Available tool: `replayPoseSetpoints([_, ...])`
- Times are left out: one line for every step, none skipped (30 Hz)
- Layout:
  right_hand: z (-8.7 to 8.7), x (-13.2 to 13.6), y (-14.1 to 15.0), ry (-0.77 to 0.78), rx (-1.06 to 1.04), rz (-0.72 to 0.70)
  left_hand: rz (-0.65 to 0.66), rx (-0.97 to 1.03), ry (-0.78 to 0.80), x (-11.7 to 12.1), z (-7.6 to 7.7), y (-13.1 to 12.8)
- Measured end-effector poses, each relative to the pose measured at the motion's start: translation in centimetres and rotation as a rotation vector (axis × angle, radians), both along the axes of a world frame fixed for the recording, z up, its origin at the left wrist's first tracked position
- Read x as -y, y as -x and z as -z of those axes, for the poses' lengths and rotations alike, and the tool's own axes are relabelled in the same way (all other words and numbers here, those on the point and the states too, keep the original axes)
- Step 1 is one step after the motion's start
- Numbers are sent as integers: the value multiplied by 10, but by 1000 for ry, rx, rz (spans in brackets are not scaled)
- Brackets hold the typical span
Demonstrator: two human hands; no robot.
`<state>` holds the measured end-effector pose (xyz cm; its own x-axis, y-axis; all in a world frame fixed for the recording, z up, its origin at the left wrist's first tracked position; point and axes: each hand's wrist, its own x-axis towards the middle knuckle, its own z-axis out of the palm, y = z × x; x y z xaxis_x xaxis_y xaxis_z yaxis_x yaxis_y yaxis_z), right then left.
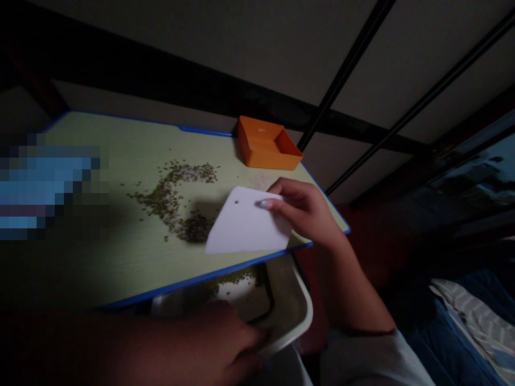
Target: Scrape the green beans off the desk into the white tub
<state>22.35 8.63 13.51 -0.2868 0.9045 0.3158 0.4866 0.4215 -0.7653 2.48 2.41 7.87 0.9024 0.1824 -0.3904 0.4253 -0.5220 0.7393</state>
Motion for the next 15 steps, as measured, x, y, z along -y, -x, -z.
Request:
replayPoseSetpoints([-4, 8, -7, -77, -23, 88, 3, -13, 2, 0, -1, 0])
replayPoseSetpoints([-7, 18, -14, -177, -47, 163, 9, -24, 5, -1, -2, 0])
replayPoseSetpoints([-9, 28, -20, -259, -48, 235, 10, -31, 3, -1, -3, 0])
replayPoseSetpoints([-10, 39, -25, -311, -17, 311, 11, -36, 0, -1, -3, 0])
replayPoseSetpoints([-11, 49, -28, -351, 25, 370, 11, -42, 0, -1, -3, 0])
replayPoseSetpoints([-10, 59, -31, -383, 80, 413, 6, -47, 2, -1, -3, 1])
replayPoseSetpoints([-8, 68, -32, -431, 143, 417, -5, -52, 8, 0, -3, 1])
replayPoseSetpoints([-5, 77, -31, -481, 220, 394, -12, -53, 14, 0, -2, 1])
replayPoseSetpoints([-1, 84, -29, -512, 308, 354, -23, -55, 20, 0, -1, 1])
replayPoseSetpoints([4, 90, -26, -548, 393, 297, -30, -56, 28, 1, -1, 1])
replayPoseSetpoints([9, 95, -23, -579, 464, 231, -38, -55, 29, 1, 0, 1])
replayPoseSetpoints([14, 99, -18, -609, 521, 172, -39, -51, 29, 1, 1, 1])
replayPoseSetpoints([18, 102, -13, -638, 560, 142, -33, -43, 25, 1, 2, 1])
replayPoseSetpoints([22, 105, -8, -637, 579, 132, -26, -34, 17, 0, 3, 0])
replayPoseSetpoints([26, 107, -3, -658, 594, 125, -16, -24, 13, 0, 3, 0])
